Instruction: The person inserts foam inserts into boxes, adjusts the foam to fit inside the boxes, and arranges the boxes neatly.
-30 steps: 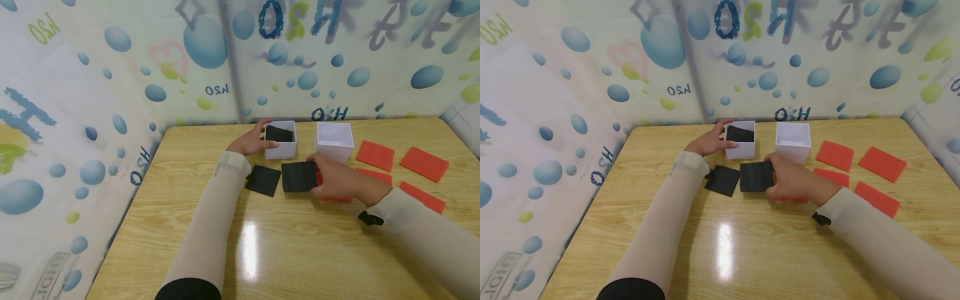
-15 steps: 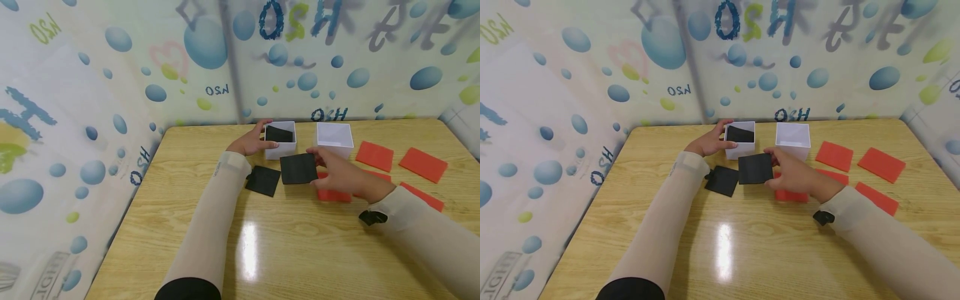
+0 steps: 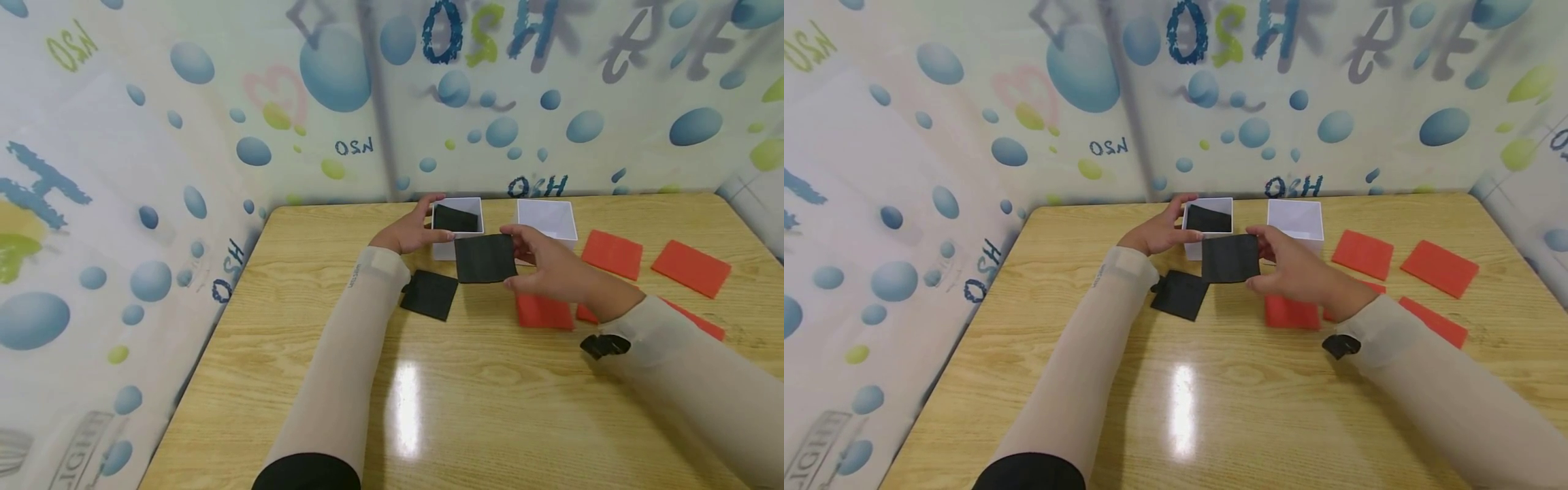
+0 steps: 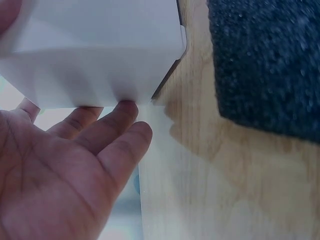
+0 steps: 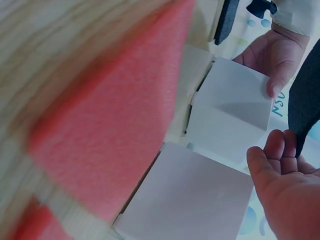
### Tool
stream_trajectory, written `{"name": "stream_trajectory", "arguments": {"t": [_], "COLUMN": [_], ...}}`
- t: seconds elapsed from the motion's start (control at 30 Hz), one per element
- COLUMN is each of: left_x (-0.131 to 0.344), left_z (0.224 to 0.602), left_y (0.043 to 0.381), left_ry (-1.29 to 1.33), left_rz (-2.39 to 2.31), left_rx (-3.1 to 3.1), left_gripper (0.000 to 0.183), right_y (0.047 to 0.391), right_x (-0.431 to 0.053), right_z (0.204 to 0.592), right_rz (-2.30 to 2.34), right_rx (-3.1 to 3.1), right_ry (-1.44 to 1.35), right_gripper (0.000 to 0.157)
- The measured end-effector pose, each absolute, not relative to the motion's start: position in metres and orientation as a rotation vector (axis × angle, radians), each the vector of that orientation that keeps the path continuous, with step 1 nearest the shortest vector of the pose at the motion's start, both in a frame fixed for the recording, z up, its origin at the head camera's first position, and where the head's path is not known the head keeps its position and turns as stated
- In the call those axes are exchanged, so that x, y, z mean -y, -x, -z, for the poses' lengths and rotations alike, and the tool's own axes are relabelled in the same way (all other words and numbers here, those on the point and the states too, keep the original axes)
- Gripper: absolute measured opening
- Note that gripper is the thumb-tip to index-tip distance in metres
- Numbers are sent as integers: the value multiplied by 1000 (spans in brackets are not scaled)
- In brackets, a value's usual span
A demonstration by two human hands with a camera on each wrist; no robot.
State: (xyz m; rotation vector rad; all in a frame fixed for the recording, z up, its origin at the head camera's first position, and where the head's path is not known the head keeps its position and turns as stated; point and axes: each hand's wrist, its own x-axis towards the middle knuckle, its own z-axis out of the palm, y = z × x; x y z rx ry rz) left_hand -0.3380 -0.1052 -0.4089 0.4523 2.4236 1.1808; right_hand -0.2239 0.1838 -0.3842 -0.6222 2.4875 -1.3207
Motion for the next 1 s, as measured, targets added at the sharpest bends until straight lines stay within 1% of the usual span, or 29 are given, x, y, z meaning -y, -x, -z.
{"name": "stream_trajectory", "arguments": {"t": [0.4,0.63,0.8,1.0], "left_x": [106,106,105,104], "left_z": [411,411,412,413], "left_y": [342,343,344,345], "left_ry": [-489,-509,-530,-521], "left_rz": [-1149,-1189,-1187,-1221], "left_rx": [-2441,-2405,-2404,-2378], "left_gripper": [91,86,81,80], "right_y": [235,244,252,263], "right_x": [-170,-158,-152,-145], "right_z": [378,373,373,371], "right_rz": [1417,1492,1461,1433], "right_rx": [-2455,-2440,-2465,-2496], "right_ry": [586,572,573,515], "right_gripper": [91,89,93,97]}}
